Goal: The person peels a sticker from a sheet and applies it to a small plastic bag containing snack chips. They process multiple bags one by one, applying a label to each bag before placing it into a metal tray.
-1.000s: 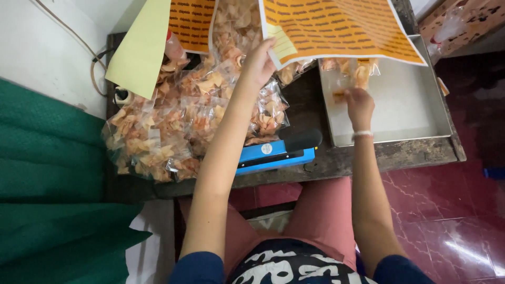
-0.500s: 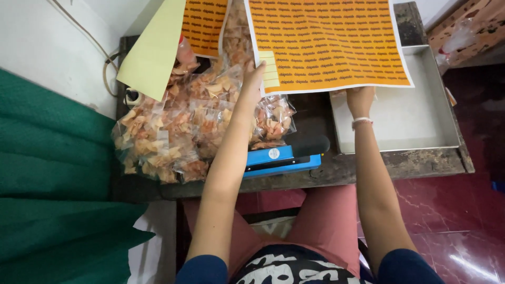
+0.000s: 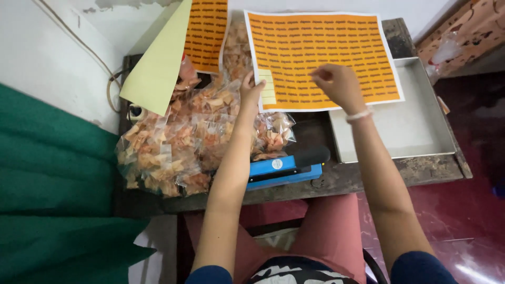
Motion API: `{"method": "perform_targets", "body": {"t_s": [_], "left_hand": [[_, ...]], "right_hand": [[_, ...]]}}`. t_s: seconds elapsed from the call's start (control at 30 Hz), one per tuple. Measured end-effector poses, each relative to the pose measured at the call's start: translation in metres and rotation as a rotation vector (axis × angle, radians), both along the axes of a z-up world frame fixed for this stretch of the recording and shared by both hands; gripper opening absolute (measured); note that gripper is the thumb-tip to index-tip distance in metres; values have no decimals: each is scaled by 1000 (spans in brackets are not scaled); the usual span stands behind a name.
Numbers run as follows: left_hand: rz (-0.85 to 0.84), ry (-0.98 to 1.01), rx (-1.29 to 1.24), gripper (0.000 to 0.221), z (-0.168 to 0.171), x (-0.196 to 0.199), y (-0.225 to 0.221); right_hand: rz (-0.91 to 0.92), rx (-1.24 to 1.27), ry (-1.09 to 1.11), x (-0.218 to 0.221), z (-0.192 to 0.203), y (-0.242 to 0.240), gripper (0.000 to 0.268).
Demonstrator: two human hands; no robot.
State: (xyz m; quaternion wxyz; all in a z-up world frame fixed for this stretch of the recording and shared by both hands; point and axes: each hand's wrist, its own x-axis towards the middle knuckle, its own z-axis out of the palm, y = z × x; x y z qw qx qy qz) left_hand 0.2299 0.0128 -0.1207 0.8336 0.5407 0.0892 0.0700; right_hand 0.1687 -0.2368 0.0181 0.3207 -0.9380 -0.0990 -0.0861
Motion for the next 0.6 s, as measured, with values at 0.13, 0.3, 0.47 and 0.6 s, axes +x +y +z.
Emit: {"method": "perform_targets", "body": {"t_s": [0.13, 0.3, 0.47, 0.6], "left_hand": [[8, 11, 15, 72, 8, -3, -3], [45, -22, -37, 54, 29, -19, -6], [56, -52, 9, 48, 18, -9, -7], [72, -75, 88, 45, 7, -1, -7]], "right_hand": [[210, 130, -46, 49, -13, 57, 19], [294, 173, -61, 80, -46, 92, 28], [247, 190, -77, 78, -58, 105, 32], [226, 204, -117, 84, -68, 102, 28]]}}
